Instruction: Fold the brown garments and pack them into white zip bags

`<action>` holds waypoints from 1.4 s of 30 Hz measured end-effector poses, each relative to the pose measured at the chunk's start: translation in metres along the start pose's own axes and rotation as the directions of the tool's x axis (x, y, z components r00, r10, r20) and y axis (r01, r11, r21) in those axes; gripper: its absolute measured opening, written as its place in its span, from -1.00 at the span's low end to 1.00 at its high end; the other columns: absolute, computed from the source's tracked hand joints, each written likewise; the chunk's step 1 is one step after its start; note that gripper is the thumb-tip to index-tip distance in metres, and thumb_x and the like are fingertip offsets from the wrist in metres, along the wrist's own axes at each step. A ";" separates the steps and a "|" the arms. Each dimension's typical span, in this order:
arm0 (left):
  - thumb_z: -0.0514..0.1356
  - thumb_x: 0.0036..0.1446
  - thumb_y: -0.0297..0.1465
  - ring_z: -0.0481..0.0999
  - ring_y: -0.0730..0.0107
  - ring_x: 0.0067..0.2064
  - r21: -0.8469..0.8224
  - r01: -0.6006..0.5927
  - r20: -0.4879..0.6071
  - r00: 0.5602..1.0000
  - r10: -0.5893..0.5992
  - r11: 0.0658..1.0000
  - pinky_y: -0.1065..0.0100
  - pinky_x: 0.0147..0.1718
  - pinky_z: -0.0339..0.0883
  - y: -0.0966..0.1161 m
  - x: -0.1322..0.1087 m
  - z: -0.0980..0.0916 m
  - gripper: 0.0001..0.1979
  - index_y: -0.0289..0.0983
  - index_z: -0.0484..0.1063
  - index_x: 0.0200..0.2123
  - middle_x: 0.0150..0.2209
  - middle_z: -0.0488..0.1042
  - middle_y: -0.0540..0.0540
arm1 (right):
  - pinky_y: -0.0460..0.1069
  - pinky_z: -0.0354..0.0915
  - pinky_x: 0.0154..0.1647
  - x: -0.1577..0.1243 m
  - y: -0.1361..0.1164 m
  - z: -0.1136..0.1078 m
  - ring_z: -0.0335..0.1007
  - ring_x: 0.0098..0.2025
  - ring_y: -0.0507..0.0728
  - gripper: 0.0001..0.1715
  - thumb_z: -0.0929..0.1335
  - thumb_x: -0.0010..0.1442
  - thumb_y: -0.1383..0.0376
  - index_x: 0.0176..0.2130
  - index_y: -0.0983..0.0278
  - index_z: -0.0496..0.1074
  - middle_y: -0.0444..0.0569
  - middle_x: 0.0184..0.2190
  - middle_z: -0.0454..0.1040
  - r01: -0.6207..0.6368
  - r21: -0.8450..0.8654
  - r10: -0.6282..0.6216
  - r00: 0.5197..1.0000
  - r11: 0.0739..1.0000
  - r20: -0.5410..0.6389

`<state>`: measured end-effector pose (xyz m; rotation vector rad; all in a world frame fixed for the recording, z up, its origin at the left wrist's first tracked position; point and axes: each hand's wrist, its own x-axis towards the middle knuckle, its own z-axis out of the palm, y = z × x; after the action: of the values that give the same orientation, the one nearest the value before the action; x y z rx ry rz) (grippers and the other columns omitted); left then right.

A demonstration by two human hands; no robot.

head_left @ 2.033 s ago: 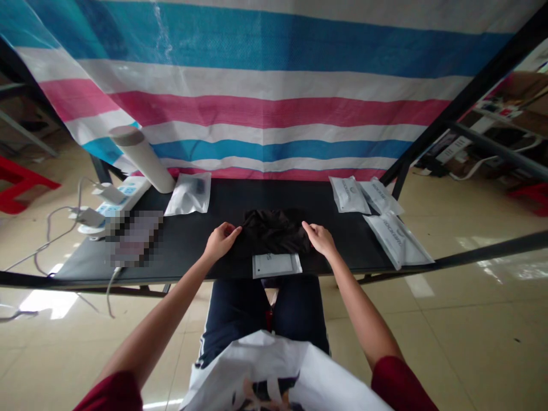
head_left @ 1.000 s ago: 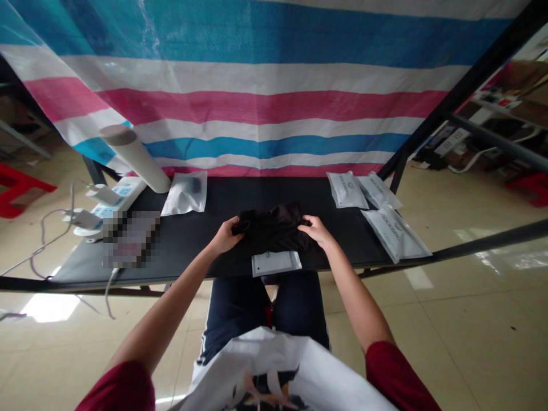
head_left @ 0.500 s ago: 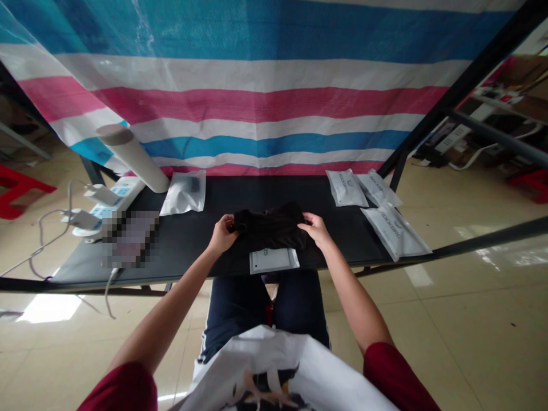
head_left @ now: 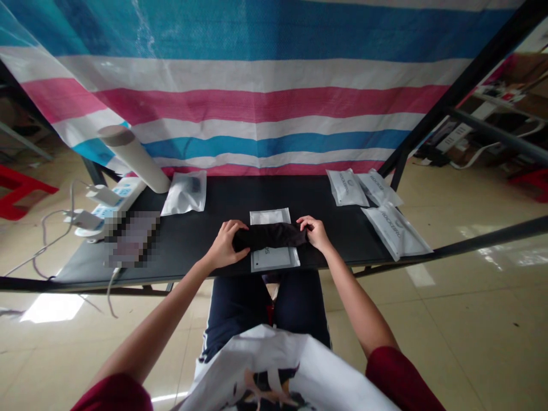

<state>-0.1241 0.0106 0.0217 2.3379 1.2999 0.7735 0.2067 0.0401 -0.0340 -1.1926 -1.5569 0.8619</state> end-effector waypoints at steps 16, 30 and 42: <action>0.09 0.25 -0.28 0.34 0.07 0.05 0.139 0.059 -0.136 0.990 -0.040 0.988 0.06 0.07 0.21 -0.012 -0.030 0.019 -0.78 -0.19 0.52 -0.21 -0.11 0.47 -0.17 | 0.18 0.29 0.13 -0.022 -0.016 -0.003 0.37 0.05 0.27 -0.70 0.43 0.06 0.19 -0.18 0.24 0.47 0.10 -0.07 0.50 0.085 -0.463 -0.092 0.996 0.882 0.008; 0.28 -0.01 -0.17 0.40 0.31 -0.35 -0.008 0.385 0.018 0.923 -0.385 0.923 0.32 -0.34 0.26 -0.014 -0.005 0.006 -0.62 -0.19 0.26 -0.20 -0.39 0.36 0.03 | 0.19 0.30 0.09 -0.018 -0.018 -0.004 0.40 0.05 0.28 -0.92 0.29 0.17 0.32 -0.25 0.21 0.34 0.03 -0.23 0.48 0.108 -0.547 -0.063 0.993 0.830 0.100; 0.22 0.19 -0.25 0.51 0.28 -0.02 -0.460 0.213 -0.035 0.966 -0.257 0.862 0.30 -0.02 0.35 0.102 -0.061 0.044 -0.68 -0.19 0.40 -0.01 -0.06 0.52 -0.10 | -0.01 0.36 -0.26 0.097 -0.061 0.030 0.51 -0.33 0.11 -0.57 0.44 0.04 0.27 -0.07 0.21 0.34 -0.12 -0.37 0.56 0.035 -0.170 -0.009 0.989 0.985 0.150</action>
<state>-0.0557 -0.0963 0.0253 1.7560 1.2493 0.9928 0.1543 0.1177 0.0394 -1.2540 -1.7924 0.8304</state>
